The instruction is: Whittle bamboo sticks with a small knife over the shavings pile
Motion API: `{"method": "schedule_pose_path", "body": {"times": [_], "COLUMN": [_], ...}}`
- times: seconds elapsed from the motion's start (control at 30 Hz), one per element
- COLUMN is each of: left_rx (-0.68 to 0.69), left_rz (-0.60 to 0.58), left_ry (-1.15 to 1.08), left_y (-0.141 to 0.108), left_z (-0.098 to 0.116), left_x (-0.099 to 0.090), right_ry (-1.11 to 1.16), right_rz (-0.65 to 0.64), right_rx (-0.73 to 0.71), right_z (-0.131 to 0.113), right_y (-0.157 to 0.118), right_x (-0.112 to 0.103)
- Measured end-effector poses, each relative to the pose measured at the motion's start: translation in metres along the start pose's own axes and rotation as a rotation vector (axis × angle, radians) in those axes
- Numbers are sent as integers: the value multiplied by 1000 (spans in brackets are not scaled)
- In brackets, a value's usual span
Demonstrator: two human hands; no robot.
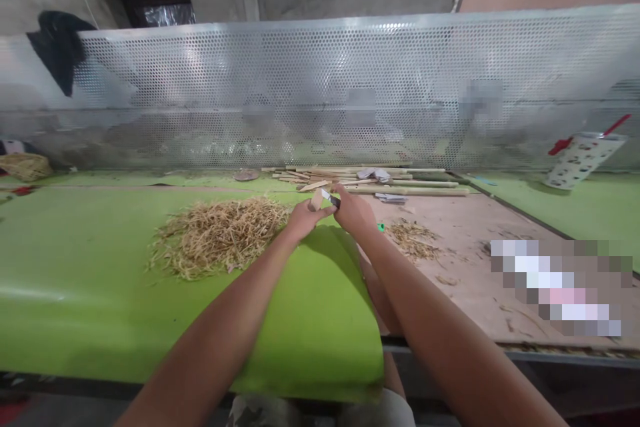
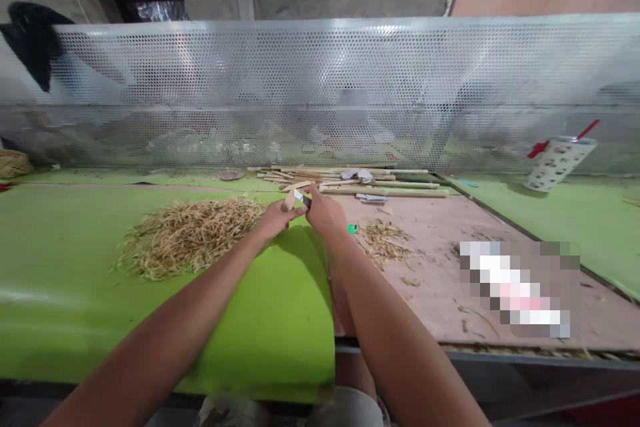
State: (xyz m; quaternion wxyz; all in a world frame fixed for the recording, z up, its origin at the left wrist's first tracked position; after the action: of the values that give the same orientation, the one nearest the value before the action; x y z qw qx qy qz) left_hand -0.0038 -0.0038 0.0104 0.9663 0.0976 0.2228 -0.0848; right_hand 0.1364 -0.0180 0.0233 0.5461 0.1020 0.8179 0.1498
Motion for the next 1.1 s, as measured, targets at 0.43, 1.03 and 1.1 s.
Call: {"method": "schedule_pose_path", "body": {"times": [0.43, 1.03, 1.1], "left_rx": [54, 8, -29], "left_rz": [-105, 71, 6], "left_ry": [-145, 22, 20], "left_y": [4, 7, 6], "left_z": [-5, -4, -3], "left_x": [4, -5, -4], "right_ry": [144, 200, 224], "right_rz": [-127, -62, -95], "right_rx": [-189, -117, -160], "right_z": [12, 14, 12], "right_y": [1, 1, -1], "right_x": [10, -1, -1]}}
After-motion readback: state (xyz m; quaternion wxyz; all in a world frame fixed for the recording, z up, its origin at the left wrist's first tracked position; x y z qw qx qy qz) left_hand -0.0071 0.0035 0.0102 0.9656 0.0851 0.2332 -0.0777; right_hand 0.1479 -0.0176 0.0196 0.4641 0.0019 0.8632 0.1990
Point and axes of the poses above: each hand's wrist, its own y-axis towards the middle knuckle, its own x-axis out of the palm, z = x × y, the point moved 1 cm from there along y, towards the middle knuckle, and after that the axes turned 4 degrees about y, right-handed, at the moved point
